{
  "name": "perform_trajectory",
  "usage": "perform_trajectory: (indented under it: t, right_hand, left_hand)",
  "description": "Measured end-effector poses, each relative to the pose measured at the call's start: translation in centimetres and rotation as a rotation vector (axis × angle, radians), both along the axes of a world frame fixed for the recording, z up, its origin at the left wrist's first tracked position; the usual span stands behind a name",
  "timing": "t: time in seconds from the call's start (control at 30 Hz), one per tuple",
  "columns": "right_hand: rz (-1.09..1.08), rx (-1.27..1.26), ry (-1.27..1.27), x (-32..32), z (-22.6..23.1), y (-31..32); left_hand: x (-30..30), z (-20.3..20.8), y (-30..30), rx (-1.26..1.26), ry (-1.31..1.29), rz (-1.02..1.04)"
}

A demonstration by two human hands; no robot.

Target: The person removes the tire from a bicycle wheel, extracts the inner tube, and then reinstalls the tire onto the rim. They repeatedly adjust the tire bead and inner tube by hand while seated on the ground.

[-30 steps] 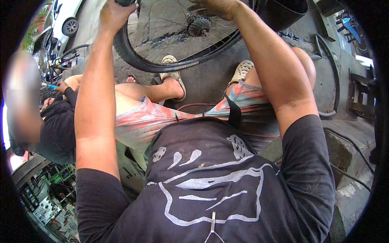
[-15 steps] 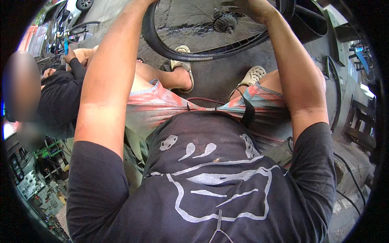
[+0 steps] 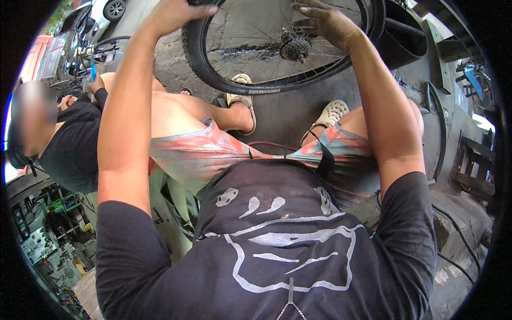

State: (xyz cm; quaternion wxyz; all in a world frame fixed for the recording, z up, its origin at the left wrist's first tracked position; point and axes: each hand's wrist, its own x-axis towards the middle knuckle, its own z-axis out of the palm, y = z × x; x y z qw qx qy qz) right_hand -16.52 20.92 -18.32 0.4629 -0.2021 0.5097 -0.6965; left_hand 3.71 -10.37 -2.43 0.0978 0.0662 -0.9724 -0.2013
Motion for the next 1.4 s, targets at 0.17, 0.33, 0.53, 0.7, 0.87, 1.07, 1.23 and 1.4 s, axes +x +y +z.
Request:
perform_trajectory:
  t: [0.17, 0.33, 0.53, 0.7, 0.87, 1.07, 1.23, 1.4]
  right_hand:
    - [0.036, -0.030, -0.011, 0.3, 0.8, 1.0]
    - [-0.085, 0.048, 0.058, 2.3, 2.1, 0.8]
    - [-0.112, 0.083, 0.112, 2.9, 2.4, 0.4]
    - [-0.094, 0.020, 0.018, 2.5, 1.8, 0.6]
    - [-0.114, 0.072, 0.142, 3.2, 2.3, 0.8]
    - [-0.144, 0.044, 0.087, 3.1, 2.1, 0.8]
    - [-0.137, 0.025, 0.064, 3.0, 1.9, 0.6]
    - [-0.109, 0.062, 0.142, 3.4, 2.3, 0.7]
  left_hand:
    - [9.1, 0.6, -1.2, 0.188, 0.225, 0.106]
    - [24.3, -3.0, 0.0, -0.136, 0.432, 0.525]
    - [43.1, -22.0, -0.2, 0.167, -0.220, 0.722]
    - [56.9, -29.7, -2.0, -0.139, -0.659, 0.724]
    - [51.5, -26.3, 1.1, 0.043, -0.720, 1.136]
    - [51.2, -27.2, -1.2, -0.318, -0.946, 0.875]
    - [52.2, -28.4, -2.5, -0.088, -0.797, 0.854]
    - [50.2, -26.8, -0.6, -0.012, -0.757, 0.817]
